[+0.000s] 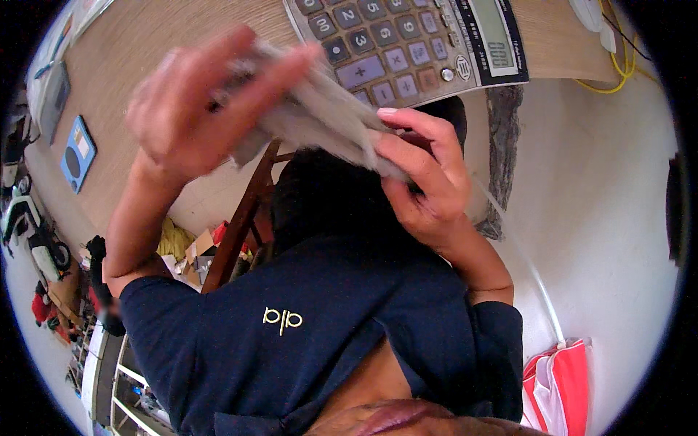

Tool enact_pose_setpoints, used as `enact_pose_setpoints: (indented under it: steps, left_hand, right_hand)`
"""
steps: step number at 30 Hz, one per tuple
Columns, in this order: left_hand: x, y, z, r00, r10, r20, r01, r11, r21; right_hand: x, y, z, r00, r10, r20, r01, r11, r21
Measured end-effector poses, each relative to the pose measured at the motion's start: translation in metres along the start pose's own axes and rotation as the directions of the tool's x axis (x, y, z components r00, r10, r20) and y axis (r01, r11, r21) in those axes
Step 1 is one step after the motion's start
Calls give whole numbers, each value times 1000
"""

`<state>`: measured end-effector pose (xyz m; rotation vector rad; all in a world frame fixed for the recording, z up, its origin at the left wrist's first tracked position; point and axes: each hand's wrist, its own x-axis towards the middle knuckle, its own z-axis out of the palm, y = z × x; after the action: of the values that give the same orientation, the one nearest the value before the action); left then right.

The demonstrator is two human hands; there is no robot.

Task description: The person wipes down a blue kettle, a white electronic device, and a calculator using a cloth, then cleans the surface of a desk and the inside of a drawer.

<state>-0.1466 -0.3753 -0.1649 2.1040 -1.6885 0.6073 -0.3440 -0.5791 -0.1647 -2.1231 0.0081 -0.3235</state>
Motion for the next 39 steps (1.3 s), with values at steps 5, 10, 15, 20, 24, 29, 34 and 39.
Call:
enact_pose_setpoints:
  steps: [5,10,15,20,24,29,34,39]
  left_hand:
    - [13,-28,-11,956,-265,129,250,961,122]
    - [15,-11,14,932,-260,251,288,954,-81]
    - [19,-12,19,869,-450,206,494,815,-305]
    - [66,-22,24,897,-360,256,428,852,-301]
    - [55,-23,29,943,-211,257,281,920,-275]
    - [58,-12,17,945,-145,292,222,943,-248]
    - [64,-9,14,920,-156,359,258,932,-256]
    - [70,-2,12,927,-112,357,213,943,-257]
  right_hand:
    - [9,14,-18,964,-226,-143,145,891,-429]
    - [8,13,-15,992,-121,-34,71,763,-643]
    - [-2,34,-5,979,-195,-63,116,782,-612]
    - [-4,38,-6,981,-184,-58,113,788,-605]
    - [-5,38,0,980,-178,-91,90,801,-592]
    - [-9,46,4,962,-227,-150,97,799,-593]
    - [-7,49,-2,935,-254,-247,64,807,-587]
    - [-5,58,-4,943,-201,-263,12,815,-579]
